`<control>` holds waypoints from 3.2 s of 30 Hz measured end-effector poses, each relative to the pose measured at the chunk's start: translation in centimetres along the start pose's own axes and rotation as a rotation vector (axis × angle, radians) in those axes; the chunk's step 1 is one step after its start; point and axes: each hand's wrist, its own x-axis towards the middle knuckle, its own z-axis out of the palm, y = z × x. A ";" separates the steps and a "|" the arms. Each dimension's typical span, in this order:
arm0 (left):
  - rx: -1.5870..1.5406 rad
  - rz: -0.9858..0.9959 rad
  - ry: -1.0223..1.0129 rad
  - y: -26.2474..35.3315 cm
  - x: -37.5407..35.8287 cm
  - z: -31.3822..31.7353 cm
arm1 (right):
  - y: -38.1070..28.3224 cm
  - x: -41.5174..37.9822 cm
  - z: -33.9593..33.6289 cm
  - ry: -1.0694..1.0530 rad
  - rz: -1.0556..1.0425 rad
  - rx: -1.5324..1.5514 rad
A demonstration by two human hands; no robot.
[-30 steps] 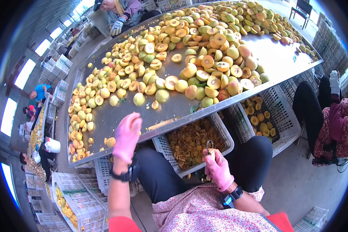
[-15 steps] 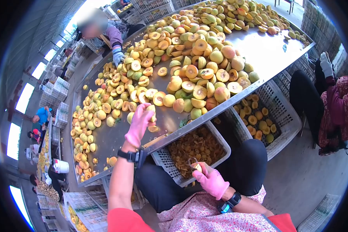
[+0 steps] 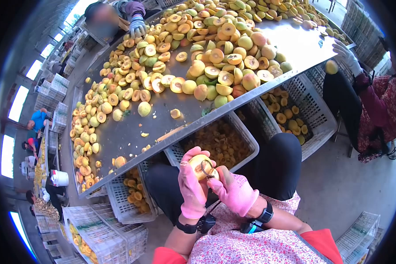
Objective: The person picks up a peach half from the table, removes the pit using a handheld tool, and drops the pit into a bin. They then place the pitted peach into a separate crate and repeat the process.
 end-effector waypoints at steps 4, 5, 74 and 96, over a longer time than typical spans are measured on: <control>0.053 0.096 0.035 -0.9 -0.5 0.1 | -0.2 -0.3 0.0 -0.031 0.038 -0.028; 0.074 0.136 0.050 -1.2 -0.7 0.1 | -0.5 -0.4 -0.1 -0.083 0.084 -0.006; -0.253 -0.185 0.026 2.5 -0.9 -1.7 | 0.6 -2.2 0.6 -0.871 0.316 1.152; 1.294 0.045 0.232 12.3 15.9 -14.7 | 9.4 1.7 2.6 -0.184 0.162 -0.351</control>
